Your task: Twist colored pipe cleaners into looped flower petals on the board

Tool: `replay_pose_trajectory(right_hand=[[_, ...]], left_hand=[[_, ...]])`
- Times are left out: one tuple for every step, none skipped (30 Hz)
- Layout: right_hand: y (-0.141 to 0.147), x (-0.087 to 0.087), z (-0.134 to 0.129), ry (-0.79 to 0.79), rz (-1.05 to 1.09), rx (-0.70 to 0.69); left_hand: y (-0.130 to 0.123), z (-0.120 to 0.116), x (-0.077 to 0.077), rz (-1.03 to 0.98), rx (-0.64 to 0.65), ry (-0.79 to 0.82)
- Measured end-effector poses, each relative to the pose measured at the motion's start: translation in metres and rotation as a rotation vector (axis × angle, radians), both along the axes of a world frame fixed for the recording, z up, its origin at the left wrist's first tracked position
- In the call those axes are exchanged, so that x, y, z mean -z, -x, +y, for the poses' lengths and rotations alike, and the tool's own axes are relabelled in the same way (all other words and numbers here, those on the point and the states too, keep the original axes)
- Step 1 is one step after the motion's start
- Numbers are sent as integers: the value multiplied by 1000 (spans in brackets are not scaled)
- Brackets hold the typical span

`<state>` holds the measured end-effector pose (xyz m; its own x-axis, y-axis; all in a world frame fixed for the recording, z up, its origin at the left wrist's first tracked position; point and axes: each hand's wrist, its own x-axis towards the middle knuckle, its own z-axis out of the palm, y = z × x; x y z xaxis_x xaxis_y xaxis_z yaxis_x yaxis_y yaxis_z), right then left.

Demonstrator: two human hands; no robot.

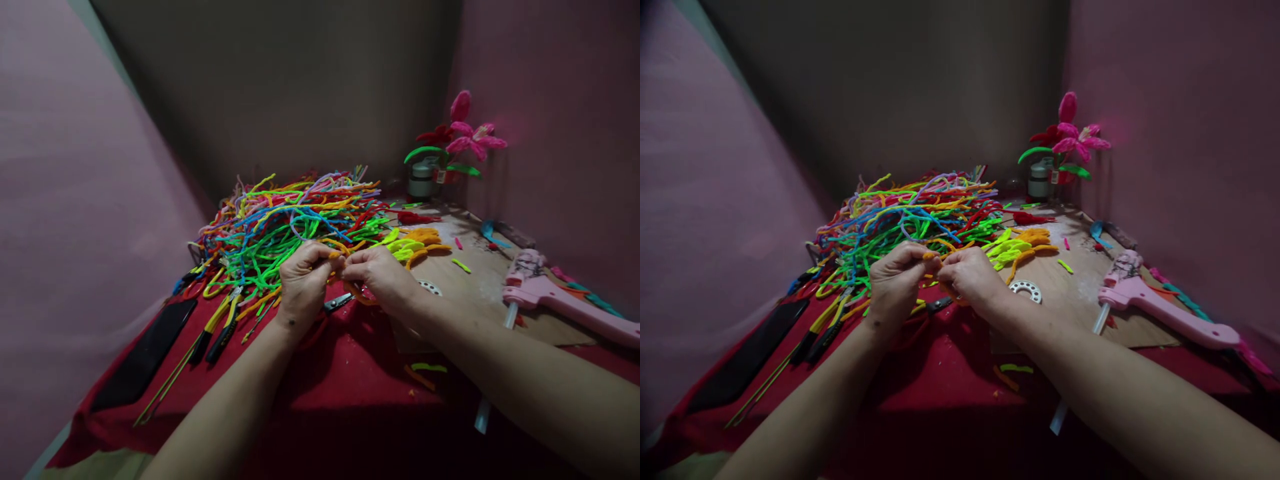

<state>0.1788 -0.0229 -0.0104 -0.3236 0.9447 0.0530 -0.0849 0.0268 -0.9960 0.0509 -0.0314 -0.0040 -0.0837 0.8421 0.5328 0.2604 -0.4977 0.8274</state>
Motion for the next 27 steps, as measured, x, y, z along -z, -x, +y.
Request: replay_pose_trajectory(right_hand=[[0, -1, 0, 9, 9, 7], [0, -1, -1, 15, 14, 11], [0, -2, -1, 19, 10, 13], [0, -2, -1, 21, -2, 12], [0, -2, -1, 16, -18, 10], [0, -2, -1, 9, -32, 11], [0, -1, -1, 1, -44, 14], [0, -1, 0, -4, -52, 15], [0, 0, 0, -6, -54, 18], [0, 0, 1, -7, -50, 22], [0, 1, 1, -8, -47, 28], [-1, 1, 1, -8, -43, 33], [-1, 1, 2, -8, -39, 37], [-1, 2, 2, -4, -38, 39], [-1, 2, 2, 3, -42, 36], [-1, 2, 2, 10, -47, 30], [-1, 3, 2, 15, -52, 24], [0, 4, 2, 16, -55, 22], [0, 4, 2, 16, -57, 25], [0, 5, 3, 16, -55, 30], [1, 6, 3, 20, -49, 35], [1, 8, 4, 25, -41, 36], [1, 8, 4, 32, -31, 32], [1, 9, 5, 40, -21, 28], [0, 10, 6, 52, -12, 26], [0, 10, 7, 67, -2, 24], [-1, 11, 8, 80, 9, 26]], left_hand=[[0, 0, 0, -14, 13, 28], [0, 1, -1, -43, 40, 88], [1, 2, -2, -82, 75, 165], [2, 2, -3, -129, 112, 245], [2, 3, -3, -178, 142, 310], [3, 4, -4, -218, 159, 351], [2, 4, -4, -241, 156, 364], [2, 5, -3, -243, 138, 353], [0, 5, -3, -231, 108, 322], [-1, 5, -3, -210, 76, 283], [-2, 5, -2, -186, 52, 248], [-2, 5, -2, -166, 42, 224], [-2, 5, -2, -155, 46, 212], [-2, 5, -2, -148, 61, 214], [-1, 6, -1, -145, 75, 223], [0, 7, -1, -147, 83, 235], [1, 8, -1, -157, 82, 243], [2, 9, 0, -174, 76, 252], [2, 10, 0, -193, 73, 264], [3, 11, 0, -212, 73, 280], [3, 12, 1, -231, 79, 301], [4, 13, 1, -245, 94, 327], [4, 14, 1, -256, 114, 352], [6, 15, 1, -268, 139, 373], [7, 16, 1, -287, 164, 385], [9, 17, 1, -311, 185, 390], [11, 18, 1, -331, 204, 395]])
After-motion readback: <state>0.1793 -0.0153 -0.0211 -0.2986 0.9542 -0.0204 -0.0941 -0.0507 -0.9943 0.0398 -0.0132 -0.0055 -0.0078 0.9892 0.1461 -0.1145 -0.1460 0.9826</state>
